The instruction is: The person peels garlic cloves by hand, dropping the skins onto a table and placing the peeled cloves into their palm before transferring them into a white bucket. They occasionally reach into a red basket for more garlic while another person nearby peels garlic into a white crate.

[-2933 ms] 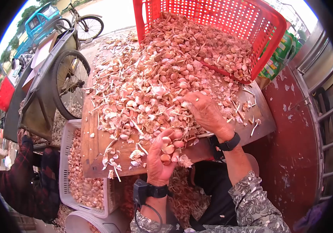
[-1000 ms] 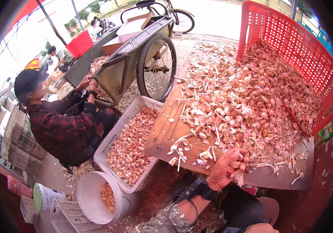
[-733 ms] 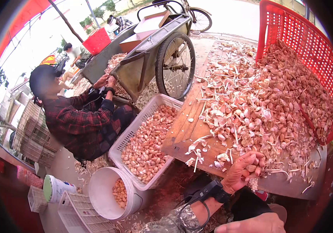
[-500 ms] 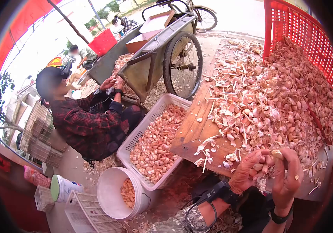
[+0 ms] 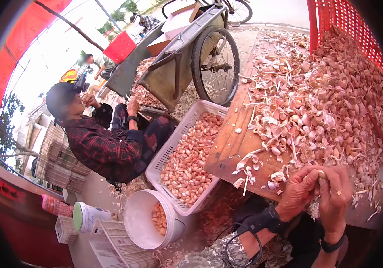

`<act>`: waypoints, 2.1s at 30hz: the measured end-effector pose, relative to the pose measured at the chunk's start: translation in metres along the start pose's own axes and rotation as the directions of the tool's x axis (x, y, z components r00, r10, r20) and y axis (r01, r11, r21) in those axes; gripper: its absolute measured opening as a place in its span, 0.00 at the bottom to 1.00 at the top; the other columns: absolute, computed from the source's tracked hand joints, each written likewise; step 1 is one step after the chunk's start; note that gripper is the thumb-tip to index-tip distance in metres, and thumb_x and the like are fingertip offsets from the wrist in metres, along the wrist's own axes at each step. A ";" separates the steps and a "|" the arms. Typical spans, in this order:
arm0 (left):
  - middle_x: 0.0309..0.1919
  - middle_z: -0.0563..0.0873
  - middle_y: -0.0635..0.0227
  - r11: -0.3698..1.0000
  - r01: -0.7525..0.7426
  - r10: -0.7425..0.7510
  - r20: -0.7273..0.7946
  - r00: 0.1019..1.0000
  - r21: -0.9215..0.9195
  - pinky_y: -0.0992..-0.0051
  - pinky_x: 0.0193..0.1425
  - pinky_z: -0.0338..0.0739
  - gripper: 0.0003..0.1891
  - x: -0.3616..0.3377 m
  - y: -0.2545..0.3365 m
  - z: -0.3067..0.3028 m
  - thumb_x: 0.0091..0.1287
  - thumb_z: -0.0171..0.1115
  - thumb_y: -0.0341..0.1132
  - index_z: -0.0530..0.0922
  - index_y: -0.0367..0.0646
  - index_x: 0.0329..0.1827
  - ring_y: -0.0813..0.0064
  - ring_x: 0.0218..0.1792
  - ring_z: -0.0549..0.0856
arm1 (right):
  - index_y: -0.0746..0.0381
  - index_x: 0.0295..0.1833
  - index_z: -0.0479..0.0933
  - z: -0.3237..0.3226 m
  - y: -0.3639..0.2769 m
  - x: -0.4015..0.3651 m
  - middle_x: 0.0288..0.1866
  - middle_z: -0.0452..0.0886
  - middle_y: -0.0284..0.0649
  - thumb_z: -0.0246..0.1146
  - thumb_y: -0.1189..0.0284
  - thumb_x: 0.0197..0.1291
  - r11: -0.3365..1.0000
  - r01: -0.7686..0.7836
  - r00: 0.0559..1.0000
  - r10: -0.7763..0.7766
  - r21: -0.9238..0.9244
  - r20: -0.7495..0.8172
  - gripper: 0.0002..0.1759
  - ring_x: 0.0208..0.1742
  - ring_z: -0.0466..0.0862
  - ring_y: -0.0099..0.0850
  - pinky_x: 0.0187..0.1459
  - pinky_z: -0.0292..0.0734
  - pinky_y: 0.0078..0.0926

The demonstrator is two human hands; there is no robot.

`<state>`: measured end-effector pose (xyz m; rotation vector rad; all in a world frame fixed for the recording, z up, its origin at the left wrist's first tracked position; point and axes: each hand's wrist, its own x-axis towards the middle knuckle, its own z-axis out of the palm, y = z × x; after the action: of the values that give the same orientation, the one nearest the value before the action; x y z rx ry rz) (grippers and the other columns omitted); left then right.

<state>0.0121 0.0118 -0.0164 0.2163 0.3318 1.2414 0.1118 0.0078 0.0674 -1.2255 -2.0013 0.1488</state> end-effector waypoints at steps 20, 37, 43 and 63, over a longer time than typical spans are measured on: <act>0.25 0.80 0.67 0.991 -0.022 0.034 -0.083 0.996 0.135 0.84 0.20 0.69 0.14 -0.005 0.008 0.002 0.69 0.59 0.41 0.76 0.36 0.38 0.83 0.20 0.74 | 0.65 0.40 0.77 0.007 0.010 -0.013 0.33 0.78 0.37 0.66 0.77 0.56 0.829 -0.325 0.922 0.386 0.455 -0.044 0.07 0.28 0.79 0.23 0.27 0.73 0.19; 0.26 0.78 0.69 0.993 -0.025 0.046 -0.186 0.982 0.113 0.86 0.15 0.63 0.12 -0.001 0.004 -0.006 0.70 0.56 0.41 0.73 0.39 0.40 0.82 0.19 0.74 | 0.65 0.42 0.76 -0.009 0.008 -0.004 0.36 0.78 0.44 0.64 0.81 0.53 0.974 -0.043 0.975 0.090 0.224 -0.203 0.10 0.36 0.82 0.41 0.34 0.77 0.31; 0.37 0.79 0.56 1.000 0.000 -0.001 -0.072 0.997 -0.013 0.84 0.14 0.70 0.16 0.000 0.011 0.002 0.73 0.49 0.40 0.69 0.36 0.53 0.76 0.25 0.79 | 0.62 0.43 0.77 -0.024 0.073 0.009 0.35 0.77 0.43 0.63 0.76 0.55 0.951 -0.167 0.979 0.128 -0.259 -0.158 0.09 0.35 0.81 0.42 0.32 0.76 0.37; 0.42 0.79 0.50 0.998 0.042 -0.042 0.002 0.999 -0.044 0.83 0.15 0.70 0.23 -0.001 0.018 0.003 0.74 0.42 0.47 0.73 0.35 0.55 0.67 0.32 0.80 | 0.66 0.38 0.74 -0.010 0.134 0.006 0.34 0.78 0.46 0.58 0.76 0.49 0.875 -0.405 0.911 0.409 -0.265 -0.041 0.10 0.36 0.81 0.43 0.37 0.77 0.41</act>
<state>-0.0031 0.0165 -0.0074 0.1716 0.3060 1.2056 0.2125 0.0808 0.0156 -1.8216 -1.7897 0.0946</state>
